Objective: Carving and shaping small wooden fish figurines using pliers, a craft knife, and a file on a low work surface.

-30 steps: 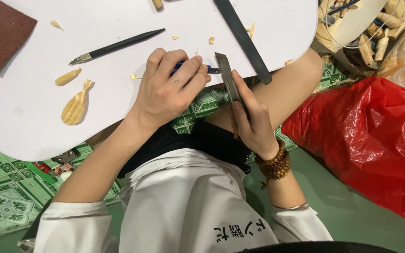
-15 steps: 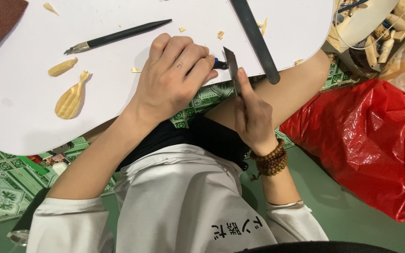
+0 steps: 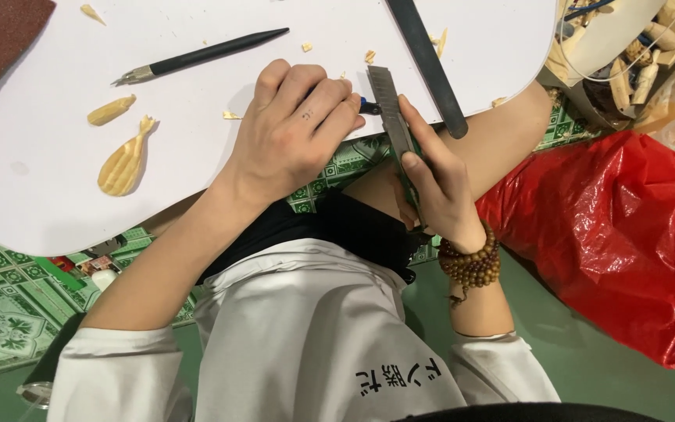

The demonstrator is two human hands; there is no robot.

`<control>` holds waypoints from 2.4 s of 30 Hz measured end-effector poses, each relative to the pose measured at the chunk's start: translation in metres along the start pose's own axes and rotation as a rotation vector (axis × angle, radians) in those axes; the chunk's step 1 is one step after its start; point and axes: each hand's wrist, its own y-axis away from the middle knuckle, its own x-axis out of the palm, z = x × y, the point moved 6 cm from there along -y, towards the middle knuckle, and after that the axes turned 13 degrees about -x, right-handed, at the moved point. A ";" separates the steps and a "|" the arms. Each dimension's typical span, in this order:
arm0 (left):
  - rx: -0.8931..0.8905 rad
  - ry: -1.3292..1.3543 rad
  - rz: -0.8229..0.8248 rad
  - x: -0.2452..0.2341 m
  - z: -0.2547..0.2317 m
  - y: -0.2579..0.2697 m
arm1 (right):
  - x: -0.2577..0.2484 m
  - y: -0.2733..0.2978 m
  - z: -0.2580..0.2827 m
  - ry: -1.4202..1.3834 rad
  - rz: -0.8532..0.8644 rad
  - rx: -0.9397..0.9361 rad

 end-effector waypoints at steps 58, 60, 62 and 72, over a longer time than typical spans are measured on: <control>-0.055 0.090 -0.141 -0.002 0.000 0.000 | 0.029 0.009 0.027 1.005 -0.125 -0.059; -0.050 0.079 -0.148 -0.004 -0.001 0.000 | 0.027 0.006 0.031 0.970 -0.114 -0.028; -0.048 0.066 -0.154 -0.005 -0.001 -0.001 | 0.021 0.006 0.028 0.923 -0.109 -0.023; -0.015 0.058 -0.179 -0.009 -0.007 -0.003 | -0.012 0.014 -0.016 0.468 -0.012 0.041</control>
